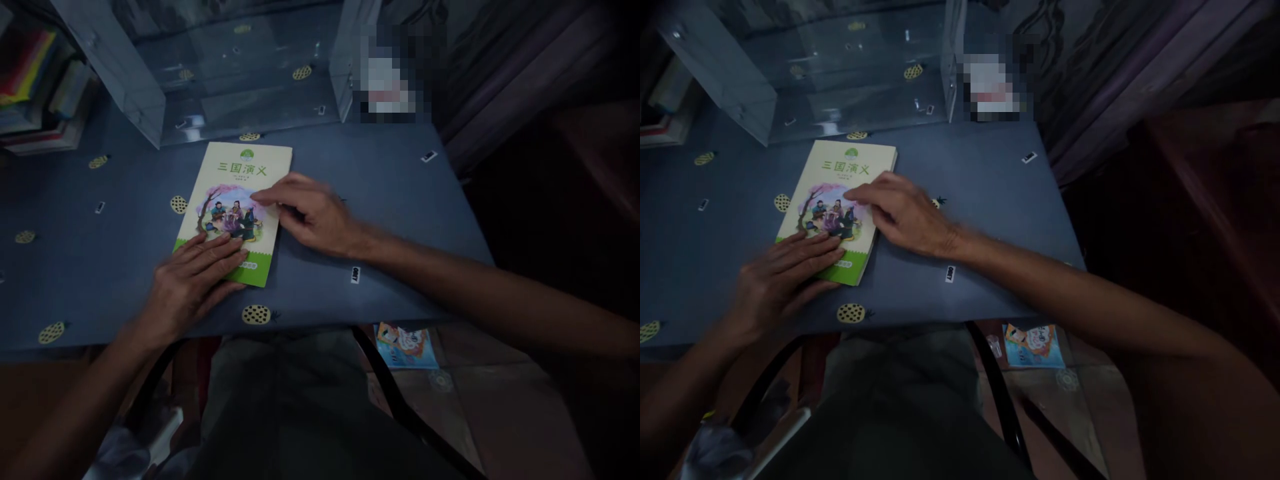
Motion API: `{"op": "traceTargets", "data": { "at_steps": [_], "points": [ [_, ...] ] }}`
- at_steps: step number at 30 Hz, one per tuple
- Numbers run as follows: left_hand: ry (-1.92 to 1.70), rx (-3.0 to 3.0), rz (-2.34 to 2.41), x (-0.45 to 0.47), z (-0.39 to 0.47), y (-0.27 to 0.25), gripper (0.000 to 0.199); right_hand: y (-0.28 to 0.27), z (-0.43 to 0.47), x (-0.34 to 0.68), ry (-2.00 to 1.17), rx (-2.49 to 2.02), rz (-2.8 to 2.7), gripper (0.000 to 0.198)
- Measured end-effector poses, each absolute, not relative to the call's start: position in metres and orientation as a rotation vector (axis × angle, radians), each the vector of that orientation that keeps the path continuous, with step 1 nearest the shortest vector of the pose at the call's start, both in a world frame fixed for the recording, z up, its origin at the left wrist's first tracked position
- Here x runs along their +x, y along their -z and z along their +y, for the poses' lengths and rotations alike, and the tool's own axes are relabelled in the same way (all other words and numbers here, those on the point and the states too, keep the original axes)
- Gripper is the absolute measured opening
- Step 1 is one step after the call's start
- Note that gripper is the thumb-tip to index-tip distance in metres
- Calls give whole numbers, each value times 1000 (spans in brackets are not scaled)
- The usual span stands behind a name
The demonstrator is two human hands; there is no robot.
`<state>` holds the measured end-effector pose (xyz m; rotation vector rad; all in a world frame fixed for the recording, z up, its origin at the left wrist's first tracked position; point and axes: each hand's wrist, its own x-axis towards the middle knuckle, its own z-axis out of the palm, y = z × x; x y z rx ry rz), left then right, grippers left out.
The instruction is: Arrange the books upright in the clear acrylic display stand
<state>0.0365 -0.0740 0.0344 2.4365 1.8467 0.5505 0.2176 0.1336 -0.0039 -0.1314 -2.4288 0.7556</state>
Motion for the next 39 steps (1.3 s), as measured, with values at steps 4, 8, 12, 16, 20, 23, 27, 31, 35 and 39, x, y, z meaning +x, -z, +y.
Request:
{"op": "traceTargets", "data": {
  "at_steps": [4, 8, 12, 16, 20, 23, 27, 31, 35, 39],
  "points": [
    [-616, 2379, 1851, 37, -73, -37, 38, 0, 108, 221, -1025, -106, -2324, 41],
    [-662, 2341, 1830, 36, -73, -38, 36, -1, 95, 226, -1169, -121, -2218, 42],
    [-631, 2315, 1842, 36, -73, -41, 34, -1, 88, 229, -1218, -98, -2175, 41],
    [-571, 2295, 1846, 37, -73, -46, 36, -3, 86, 227, -1253, -76, -2159, 36],
    [-571, 2319, 1834, 37, -74, -46, 35, -5, 87, 227, -1346, -63, -2150, 34],
    [-580, 2384, 1827, 36, -74, -42, 34, -7, 86, 230, -1352, 0, -2160, 33],
    [-568, 2481, 1829, 38, -75, -37, 36, -10, 85, 233, -1236, 151, -2189, 29],
    [-637, 2470, 1791, 37, -76, -37, 34, -9, 83, 234, -976, 352, -2286, 22],
    [-832, 2197, 1926, 16, -71, -39, 27, -8, 82, 235, -713, 467, -2410, 17],
    [-810, 1861, 2328, -15, -56, -38, 34, -11, 82, 235, -708, 490, -2411, 17]
  ]
}}
